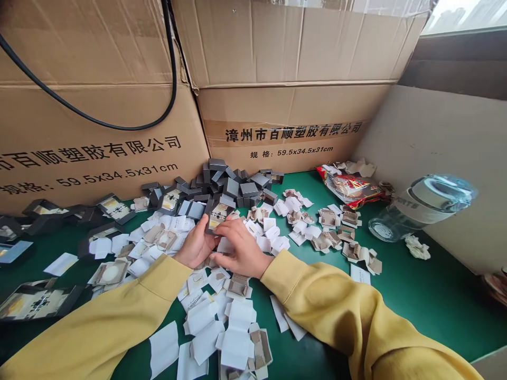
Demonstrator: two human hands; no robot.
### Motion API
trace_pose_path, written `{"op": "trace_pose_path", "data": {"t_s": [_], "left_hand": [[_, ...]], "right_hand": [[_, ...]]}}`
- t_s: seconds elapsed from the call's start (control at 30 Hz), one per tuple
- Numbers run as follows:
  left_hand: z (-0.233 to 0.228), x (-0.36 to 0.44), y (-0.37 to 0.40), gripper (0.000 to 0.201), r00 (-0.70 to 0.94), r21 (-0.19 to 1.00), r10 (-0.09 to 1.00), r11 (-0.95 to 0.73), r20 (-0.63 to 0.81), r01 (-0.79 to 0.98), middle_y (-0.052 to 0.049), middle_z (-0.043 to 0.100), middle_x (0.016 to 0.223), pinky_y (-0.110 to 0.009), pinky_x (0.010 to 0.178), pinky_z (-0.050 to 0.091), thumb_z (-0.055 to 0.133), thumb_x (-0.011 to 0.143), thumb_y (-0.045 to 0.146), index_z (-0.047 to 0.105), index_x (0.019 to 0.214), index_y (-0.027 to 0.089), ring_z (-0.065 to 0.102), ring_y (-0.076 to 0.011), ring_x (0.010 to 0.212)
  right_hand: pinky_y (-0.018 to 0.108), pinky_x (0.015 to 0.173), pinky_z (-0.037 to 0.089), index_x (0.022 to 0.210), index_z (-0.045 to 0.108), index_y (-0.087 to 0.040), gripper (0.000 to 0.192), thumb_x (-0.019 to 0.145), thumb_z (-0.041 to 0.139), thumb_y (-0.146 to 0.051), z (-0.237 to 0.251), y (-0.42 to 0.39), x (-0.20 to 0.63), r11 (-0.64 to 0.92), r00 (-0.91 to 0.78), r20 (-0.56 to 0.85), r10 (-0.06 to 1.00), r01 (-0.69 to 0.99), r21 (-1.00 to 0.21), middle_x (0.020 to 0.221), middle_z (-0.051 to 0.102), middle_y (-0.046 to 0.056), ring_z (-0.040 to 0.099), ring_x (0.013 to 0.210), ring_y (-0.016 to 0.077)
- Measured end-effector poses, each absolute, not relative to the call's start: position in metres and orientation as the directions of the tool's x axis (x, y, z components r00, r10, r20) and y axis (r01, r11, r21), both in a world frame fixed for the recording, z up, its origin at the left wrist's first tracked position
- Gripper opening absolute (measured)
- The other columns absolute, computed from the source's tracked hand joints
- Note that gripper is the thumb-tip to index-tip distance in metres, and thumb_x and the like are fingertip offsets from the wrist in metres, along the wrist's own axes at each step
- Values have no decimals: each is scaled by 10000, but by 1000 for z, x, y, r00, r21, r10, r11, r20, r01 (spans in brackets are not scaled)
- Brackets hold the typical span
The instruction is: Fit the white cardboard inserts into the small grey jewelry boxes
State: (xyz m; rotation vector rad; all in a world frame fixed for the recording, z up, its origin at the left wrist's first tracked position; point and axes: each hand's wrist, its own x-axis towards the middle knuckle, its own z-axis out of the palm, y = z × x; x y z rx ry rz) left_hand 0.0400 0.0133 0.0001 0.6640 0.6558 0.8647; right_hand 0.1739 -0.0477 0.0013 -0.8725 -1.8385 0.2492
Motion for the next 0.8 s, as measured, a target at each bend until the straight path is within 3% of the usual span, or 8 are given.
{"op": "trace_pose_path", "data": {"t_s": [0.1,0.27,0.47,0.6,0.8], "left_hand": [[1,40,13,343,475,731,846,482,-245,-483,-101,672,987,-298,719,517,491,861,383,577,1065,120,635,-178,848],[0,40,14,302,476,747,858,442,-192,-497,-89,668,994,-273,666,511,497,860,350,577,1066,144,623,-180,866],[0,38,14,333,476,789,864,405,-164,-463,-26,650,1039,-282,653,520,511,855,316,516,1187,286,609,-147,792],[4,38,10,295,516,832,842,394,-157,-390,-26,630,1083,-301,688,532,530,841,293,581,1130,275,591,-153,814],[-1,37,9,303,542,868,825,380,-162,-319,-45,618,1011,-259,587,529,533,833,328,590,1122,260,582,-166,813]], "right_hand": [[431,908,461,1135,476,-224,279,860,456,-186,-2,-46,173,751,-247,767,592,515,-413,1068,537,106,522,1030,211],[369,862,502,1126,503,-225,292,895,361,-117,-4,-41,178,713,-178,766,618,538,-450,1040,561,106,548,1028,187],[341,820,524,1058,561,-239,248,909,385,-148,-2,-44,185,696,-84,790,607,536,-478,981,626,84,603,955,176],[322,772,539,1038,571,-239,241,911,385,-154,-2,-46,186,700,-93,795,599,544,-463,965,641,78,620,901,166],[298,777,540,1068,570,-248,251,909,399,-158,-3,-45,185,661,-87,750,655,547,-514,971,662,54,632,901,156]]}}
